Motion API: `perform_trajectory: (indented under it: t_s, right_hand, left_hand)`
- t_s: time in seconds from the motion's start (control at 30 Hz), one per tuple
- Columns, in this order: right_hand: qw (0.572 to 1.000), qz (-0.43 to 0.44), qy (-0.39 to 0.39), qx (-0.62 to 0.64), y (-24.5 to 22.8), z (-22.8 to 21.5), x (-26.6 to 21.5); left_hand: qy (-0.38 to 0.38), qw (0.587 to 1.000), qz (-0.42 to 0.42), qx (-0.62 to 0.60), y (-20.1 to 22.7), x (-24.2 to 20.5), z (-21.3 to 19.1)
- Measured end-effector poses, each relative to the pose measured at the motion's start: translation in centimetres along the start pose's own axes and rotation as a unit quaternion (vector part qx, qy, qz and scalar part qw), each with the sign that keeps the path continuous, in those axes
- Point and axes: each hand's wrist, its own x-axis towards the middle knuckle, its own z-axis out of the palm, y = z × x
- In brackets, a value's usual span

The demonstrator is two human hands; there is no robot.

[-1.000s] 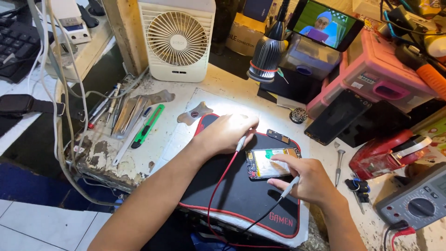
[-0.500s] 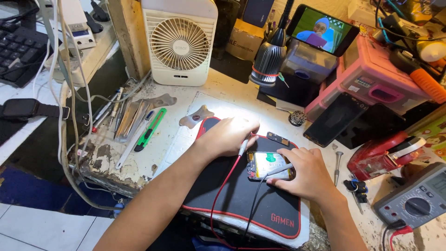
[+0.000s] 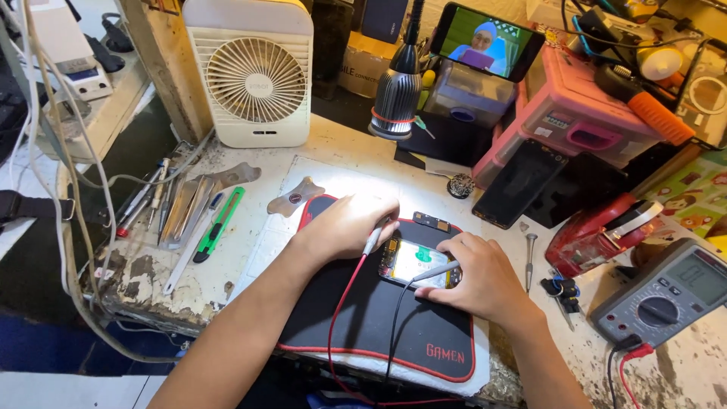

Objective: The person uses a multimeter to test the circuit board of a disassembled smartphone. They adjust the multimeter dial and then use the probes to touch various points on the phone's motherboard while observing the readings.

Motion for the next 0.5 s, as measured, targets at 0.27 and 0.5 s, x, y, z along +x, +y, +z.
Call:
perform_trajectory:
  t_s: [0.27, 0.5]
  right_hand:
    - [0.996, 0.057, -0.045, -0.045, -1.4, -1.5, -0.8]
    - [0.993, 0.073, -0.021, -0.091, -1.7, -1.1, -1.2]
  left_hand:
    - [0.01, 0.999, 0.013, -0.03, -0.6, 0.0, 0.0]
    - [-0.027, 0.988, 0.059, -0.138, 1.1, -0.3, -1.6]
